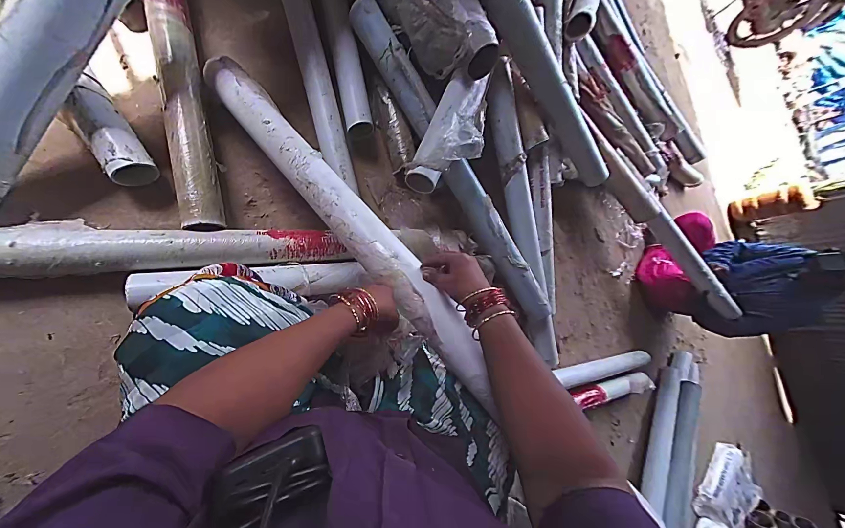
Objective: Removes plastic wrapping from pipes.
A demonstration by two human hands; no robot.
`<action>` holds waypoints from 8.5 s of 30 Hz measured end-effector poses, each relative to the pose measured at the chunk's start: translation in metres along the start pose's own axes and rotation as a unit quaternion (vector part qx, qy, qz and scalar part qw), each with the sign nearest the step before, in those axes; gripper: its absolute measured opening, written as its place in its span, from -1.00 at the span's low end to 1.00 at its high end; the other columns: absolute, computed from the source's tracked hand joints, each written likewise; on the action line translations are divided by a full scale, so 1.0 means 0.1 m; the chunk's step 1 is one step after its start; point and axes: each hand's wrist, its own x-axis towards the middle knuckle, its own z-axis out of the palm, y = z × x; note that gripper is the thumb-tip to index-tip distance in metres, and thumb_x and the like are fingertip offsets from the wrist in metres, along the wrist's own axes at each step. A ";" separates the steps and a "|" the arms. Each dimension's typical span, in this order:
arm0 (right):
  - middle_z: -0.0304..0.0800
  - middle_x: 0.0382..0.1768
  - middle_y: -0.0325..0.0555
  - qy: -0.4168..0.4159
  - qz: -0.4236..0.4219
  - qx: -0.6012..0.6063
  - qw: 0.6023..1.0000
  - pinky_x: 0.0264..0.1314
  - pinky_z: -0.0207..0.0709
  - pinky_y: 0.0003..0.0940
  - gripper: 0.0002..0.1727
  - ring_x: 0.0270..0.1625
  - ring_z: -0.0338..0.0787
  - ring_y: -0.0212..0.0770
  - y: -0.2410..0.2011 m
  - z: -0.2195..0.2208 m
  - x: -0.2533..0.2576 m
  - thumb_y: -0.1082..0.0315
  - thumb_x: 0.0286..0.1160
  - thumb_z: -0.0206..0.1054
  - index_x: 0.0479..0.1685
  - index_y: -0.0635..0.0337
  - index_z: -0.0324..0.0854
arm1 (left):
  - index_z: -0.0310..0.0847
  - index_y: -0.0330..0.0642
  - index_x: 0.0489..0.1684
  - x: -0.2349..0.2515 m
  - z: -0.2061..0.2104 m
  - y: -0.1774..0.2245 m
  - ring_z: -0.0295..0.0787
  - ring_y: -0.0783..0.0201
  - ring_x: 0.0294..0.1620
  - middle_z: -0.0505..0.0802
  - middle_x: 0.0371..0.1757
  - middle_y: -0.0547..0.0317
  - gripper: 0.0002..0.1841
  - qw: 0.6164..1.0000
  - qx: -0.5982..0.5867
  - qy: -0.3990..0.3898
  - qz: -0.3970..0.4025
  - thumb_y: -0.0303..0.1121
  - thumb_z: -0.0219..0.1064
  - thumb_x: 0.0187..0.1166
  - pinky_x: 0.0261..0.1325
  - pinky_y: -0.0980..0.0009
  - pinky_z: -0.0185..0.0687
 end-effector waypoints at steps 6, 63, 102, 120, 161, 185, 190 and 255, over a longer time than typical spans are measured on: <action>0.80 0.11 0.33 0.023 0.121 0.043 0.991 0.39 0.49 0.23 -0.75 0.24 0.77 0.25 0.02 0.03 0.18 0.44 0.69 0.27 0.15 0.39 0.73 | 0.73 -0.42 0.08 -0.21 -0.02 0.08 0.73 -0.28 0.27 0.80 0.17 -0.34 -0.66 0.987 0.087 0.134 0.018 -0.28 0.41 0.58 0.23 -0.27 0.58; 0.43 0.48 0.58 -0.023 0.181 -0.188 0.965 0.21 0.39 0.58 0.29 0.37 0.56 0.61 0.36 0.19 -1.73 -0.14 0.17 0.69 0.96 -0.25 -0.13 | 0.64 -0.54 0.04 0.00 0.60 0.22 0.60 0.12 -0.01 0.74 0.02 -0.21 -0.65 0.949 -0.294 0.101 0.051 -0.28 0.26 0.78 0.22 0.09 0.49; 0.52 0.48 0.50 -0.043 0.206 -0.183 0.960 0.38 0.31 0.51 0.22 0.40 0.62 0.48 0.22 0.14 -1.66 -0.18 0.24 0.60 0.96 -0.28 -0.11 | 0.73 -0.47 -0.13 -0.28 -0.08 -0.33 0.63 0.11 -0.33 0.77 -0.28 -0.10 -0.66 0.972 -0.107 0.181 -0.104 -0.23 0.36 0.69 -0.09 0.07 0.59; 0.57 0.33 0.72 0.146 0.099 -0.274 0.946 0.22 0.34 0.65 0.13 0.25 0.65 0.72 0.25 0.65 -1.82 0.12 0.02 0.63 0.86 -0.09 0.22 | 0.47 -0.38 0.59 -0.13 -0.49 -0.47 0.56 -0.29 0.55 0.62 0.53 -0.34 -0.41 0.934 0.080 0.342 -0.066 -0.35 0.41 0.57 0.54 -0.27 0.43; 0.37 0.55 0.62 -0.032 0.176 -0.151 0.972 0.46 0.28 0.53 0.29 0.52 0.45 0.60 0.19 0.28 -1.72 0.18 0.14 0.64 0.97 -0.25 -0.18 | 0.16 -0.25 0.72 0.07 0.55 -0.09 0.70 -0.07 0.24 0.55 0.50 -0.31 -0.33 0.779 -0.561 0.277 -0.055 0.07 0.07 0.83 0.23 0.07 0.62; 0.54 0.52 0.41 -0.154 0.213 0.159 0.952 0.67 0.26 0.15 -0.32 0.63 0.51 0.18 0.19 0.07 0.00 -0.04 0.83 0.12 0.42 0.54 0.55 | 0.40 -0.26 0.52 0.43 0.87 0.12 0.84 0.14 0.08 0.83 0.16 -0.07 -0.48 0.702 -0.686 0.187 0.040 -0.11 0.29 0.72 0.10 0.08 0.78; 0.59 0.46 0.44 -0.204 0.152 0.034 0.967 0.65 0.29 0.22 -0.39 0.61 0.54 0.25 0.35 0.16 0.29 0.06 0.89 0.04 0.36 0.57 0.58 | 0.35 -0.27 0.56 0.49 0.88 0.14 0.83 0.13 0.08 0.81 0.17 -0.10 -0.45 0.700 -0.687 0.197 0.017 -0.16 0.32 0.70 0.09 0.08 0.78; 0.86 -0.39 -0.14 0.403 0.388 0.581 0.591 -0.61 0.70 -0.23 -0.32 -0.42 0.88 -0.19 0.53 0.89 -4.18 -0.22 0.88 -0.29 -0.06 0.04 0.67 | 0.27 -0.05 0.72 -0.21 0.76 0.12 0.53 -0.07 0.53 0.55 0.59 -0.12 -0.18 0.839 -0.464 0.273 -0.081 0.28 0.29 0.57 0.39 -0.14 0.53</action>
